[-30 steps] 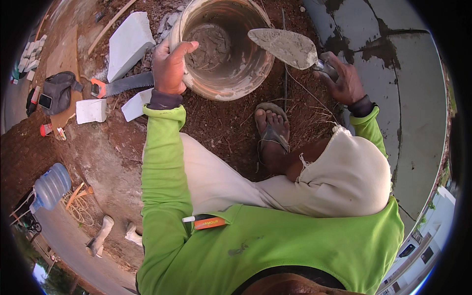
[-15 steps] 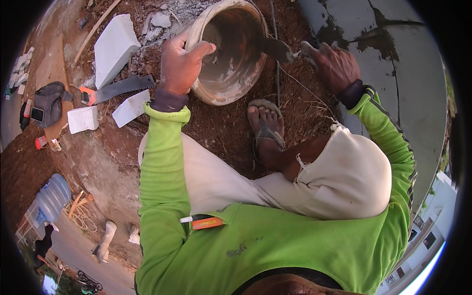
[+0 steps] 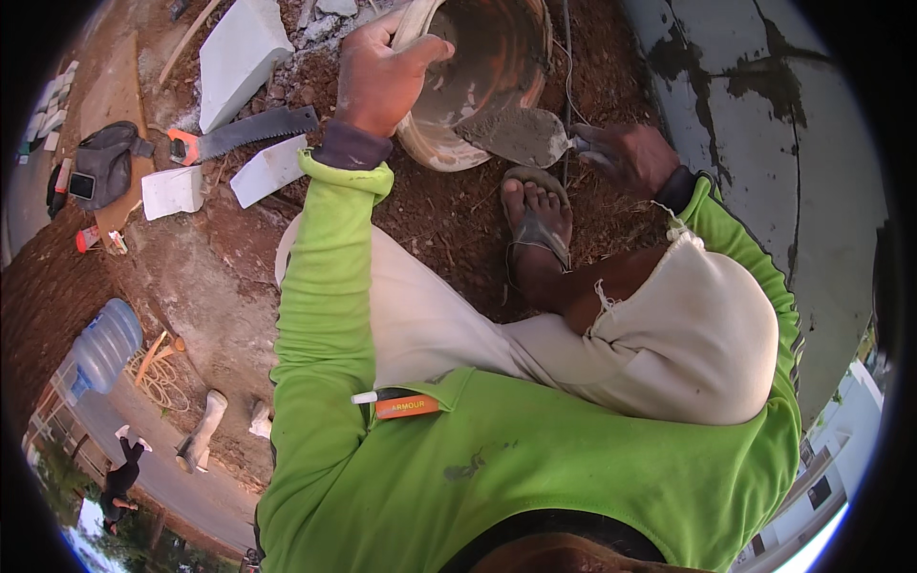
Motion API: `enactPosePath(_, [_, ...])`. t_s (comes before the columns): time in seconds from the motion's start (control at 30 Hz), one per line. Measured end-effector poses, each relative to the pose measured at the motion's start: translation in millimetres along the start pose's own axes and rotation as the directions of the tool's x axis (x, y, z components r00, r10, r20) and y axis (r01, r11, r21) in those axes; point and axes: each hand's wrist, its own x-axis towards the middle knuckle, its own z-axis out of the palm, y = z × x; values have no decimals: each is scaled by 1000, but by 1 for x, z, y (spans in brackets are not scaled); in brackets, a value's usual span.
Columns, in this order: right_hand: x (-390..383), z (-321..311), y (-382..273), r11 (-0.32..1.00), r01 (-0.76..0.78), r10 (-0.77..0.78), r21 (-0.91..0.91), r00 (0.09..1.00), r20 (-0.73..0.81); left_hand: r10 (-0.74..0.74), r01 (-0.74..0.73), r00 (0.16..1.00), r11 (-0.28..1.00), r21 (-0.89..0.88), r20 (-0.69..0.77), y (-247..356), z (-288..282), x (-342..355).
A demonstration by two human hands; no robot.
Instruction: The person applies mortar to the joints and surfaces of a curved masonry wall using a trowel.
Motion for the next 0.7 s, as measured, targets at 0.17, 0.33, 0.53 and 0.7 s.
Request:
enactPosePath(0.17, [-11, 7, -2, 942, -70, 93, 327, 994, -56, 219, -219, 976, 976, 9, 12, -108, -49, 29])
enactPosePath(0.33, [-47, -18, 11, 964, -265, 264, 35, 921, -286, -28, 21, 999, 981, -193, -35, -41, -34, 21])
enactPosePath(0.53, [-44, 37, -18, 966, -213, 241, 145, 944, -224, -110, 58, 987, 922, -384, -116, -47, -44, 9])
enactPosePath(0.7, [3, -31, -39, 955, -293, 262, -50, 909, -325, -55, 44, 998, 960, -277, -29, -43, -20, 18])
